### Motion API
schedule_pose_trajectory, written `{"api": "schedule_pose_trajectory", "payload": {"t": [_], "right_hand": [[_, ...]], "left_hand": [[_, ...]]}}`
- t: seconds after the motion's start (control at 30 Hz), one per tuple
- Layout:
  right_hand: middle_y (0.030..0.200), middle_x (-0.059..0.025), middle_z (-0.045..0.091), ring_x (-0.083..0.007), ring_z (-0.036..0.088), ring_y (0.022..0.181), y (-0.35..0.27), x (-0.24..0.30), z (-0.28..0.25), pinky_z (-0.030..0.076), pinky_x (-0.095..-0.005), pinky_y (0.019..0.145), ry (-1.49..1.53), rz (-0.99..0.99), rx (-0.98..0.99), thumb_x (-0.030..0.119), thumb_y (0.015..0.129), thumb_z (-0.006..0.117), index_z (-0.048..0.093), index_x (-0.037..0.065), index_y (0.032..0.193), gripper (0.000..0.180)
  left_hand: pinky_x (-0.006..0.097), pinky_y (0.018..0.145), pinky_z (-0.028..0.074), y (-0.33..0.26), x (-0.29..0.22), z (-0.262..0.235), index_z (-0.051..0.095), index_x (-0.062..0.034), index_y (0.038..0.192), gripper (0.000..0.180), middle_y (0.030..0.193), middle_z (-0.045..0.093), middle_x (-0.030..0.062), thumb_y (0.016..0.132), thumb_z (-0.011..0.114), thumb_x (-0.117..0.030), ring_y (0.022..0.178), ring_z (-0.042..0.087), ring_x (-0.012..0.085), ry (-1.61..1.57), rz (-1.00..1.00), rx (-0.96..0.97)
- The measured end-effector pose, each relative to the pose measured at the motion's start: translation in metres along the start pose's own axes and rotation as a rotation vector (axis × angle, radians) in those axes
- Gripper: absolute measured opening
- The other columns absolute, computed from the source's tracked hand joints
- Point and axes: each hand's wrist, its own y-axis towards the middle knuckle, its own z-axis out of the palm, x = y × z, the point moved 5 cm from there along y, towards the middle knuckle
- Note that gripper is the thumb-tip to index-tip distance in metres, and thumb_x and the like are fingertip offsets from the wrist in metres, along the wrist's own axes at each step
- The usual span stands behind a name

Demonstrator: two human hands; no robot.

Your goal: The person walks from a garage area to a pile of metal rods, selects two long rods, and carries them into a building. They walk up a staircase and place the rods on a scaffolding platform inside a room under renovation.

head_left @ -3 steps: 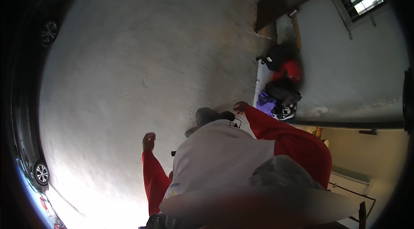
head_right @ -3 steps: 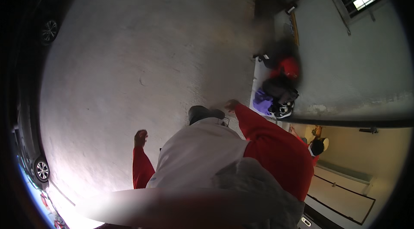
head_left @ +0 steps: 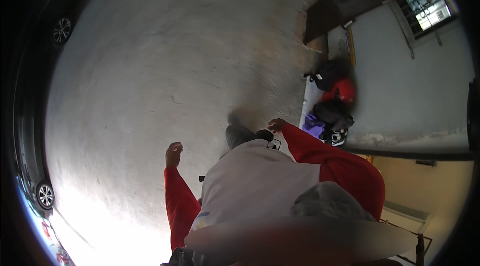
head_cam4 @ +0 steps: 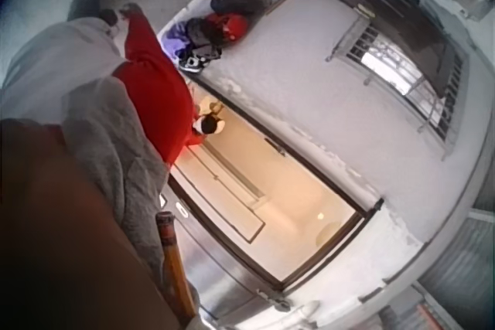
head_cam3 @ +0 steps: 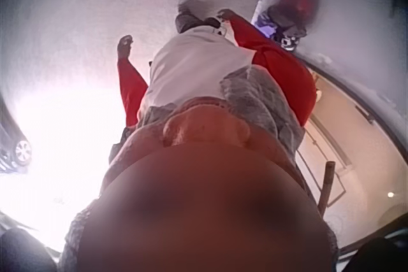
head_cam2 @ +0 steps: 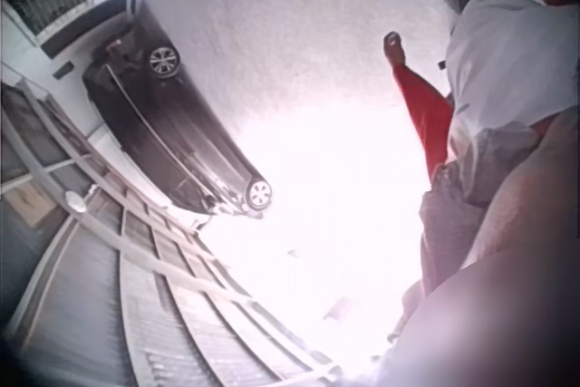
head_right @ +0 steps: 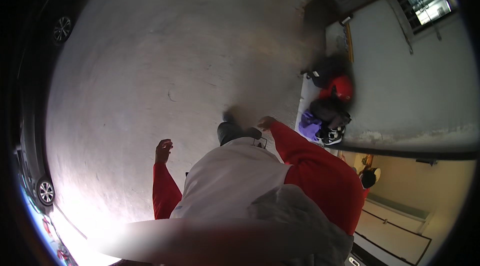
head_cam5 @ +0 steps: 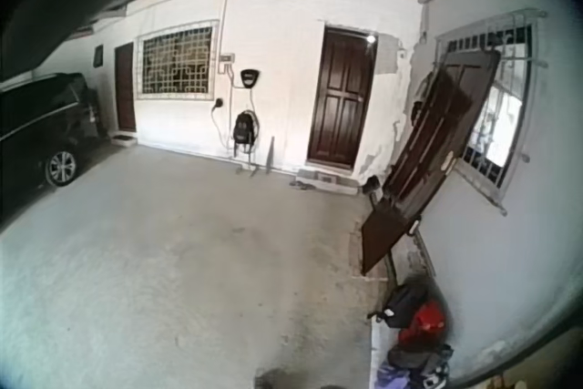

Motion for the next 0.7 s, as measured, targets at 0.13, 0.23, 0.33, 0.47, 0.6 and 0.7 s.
{"api": "schedule_pose_trajectory", "payload": {"t": [0.13, 0.23, 0.33, 0.47, 0.6, 0.7], "right_hand": [[0.112, -0.0114, 0.071, -0.0229, 0.071, 0.09, 0.047, 0.095, -0.008, 0.057, -0.0363, 0.077, -0.099, 0.001, 0.021, 0.032, 0.092, 0.069, 0.059, 0.007, 0.131, 0.047], [0.109, -0.0108, 0.071, -0.0221, 0.071, 0.09, 0.11, 0.147, -0.014, 0.057, -0.0365, 0.077, -0.189, 0.053, 0.044, 0.032, 0.092, 0.069, 0.063, 0.005, 0.125, 0.044], [0.097, -0.0093, 0.072, -0.0199, 0.071, 0.083, 0.184, 0.227, -0.026, 0.056, -0.0358, 0.07, -0.28, -0.016, 0.101, 0.033, 0.092, 0.067, 0.069, 0.004, 0.11, 0.035], [0.077, -0.0051, 0.067, -0.0163, 0.062, 0.064, 0.278, 0.389, -0.04, 0.052, -0.0342, 0.058, -0.608, -0.356, 0.08, 0.025, 0.089, 0.066, 0.07, 0.008, 0.088, 0.017], [0.081, -0.0018, 0.066, -0.0125, 0.061, 0.069, 0.305, 0.585, -0.047, 0.049, -0.0284, 0.058, -0.275, -0.406, 0.083, 0.025, 0.093, 0.063, 0.067, 0.01, 0.109, 0.022], [0.092, -0.0025, 0.069, -0.0126, 0.066, 0.074, 0.345, 0.759, 0.025, 0.051, -0.0282, 0.059, -0.216, -0.403, 0.175, 0.028, 0.095, 0.063, 0.06, 0.007, 0.128, 0.039]], "left_hand": [[0.028, 0.061, 0.052, 0.051, 0.036, -0.059, 0.067, -0.0085, 0.11, 0.027, 0.092, 0.07, 0.0015, 0.092, 0.067, -0.029, 0.078, 0.065, 0.0114, 0.149, 0.059, -0.049], [0.03, 0.056, 0.051, 0.041, 0.113, -0.115, 0.066, -0.0112, 0.108, 0.025, 0.091, 0.069, 0.0018, 0.093, 0.06, -0.031, 0.078, 0.067, 0.0142, 0.013, -0.256, -0.089], [0.045, 0.067, 0.05, -0.026, 0.16, -0.144, 0.059, -0.0139, 0.112, 0.025, 0.105, 0.068, 0.0055, 0.097, 0.058, -0.035, 0.093, 0.066, 0.0246, -0.443, -0.727, -0.452], [0.042, 0.061, 0.052, -0.127, 0.154, -0.126, 0.06, -0.0123, 0.116, 0.037, 0.103, 0.068, 0.0074, 0.094, 0.063, -0.041, 0.086, 0.067, 0.024, -0.622, -0.944, -0.56], [0.039, 0.066, 0.052, -0.182, 0.144, -0.076, 0.057, -0.0103, 0.125, 0.046, 0.104, 0.068, 0.0051, 0.093, 0.064, -0.043, 0.087, 0.067, 0.0189, -0.826, -1.008, -0.734], [0.041, 0.075, 0.055, -0.142, 0.14, -0.066, 0.059, -0.0139, 0.128, 0.05, 0.113, 0.068, 0.0067, 0.09, 0.068, -0.044, 0.094, 0.067, 0.0209, -0.984, -1.032, -0.811]]}}
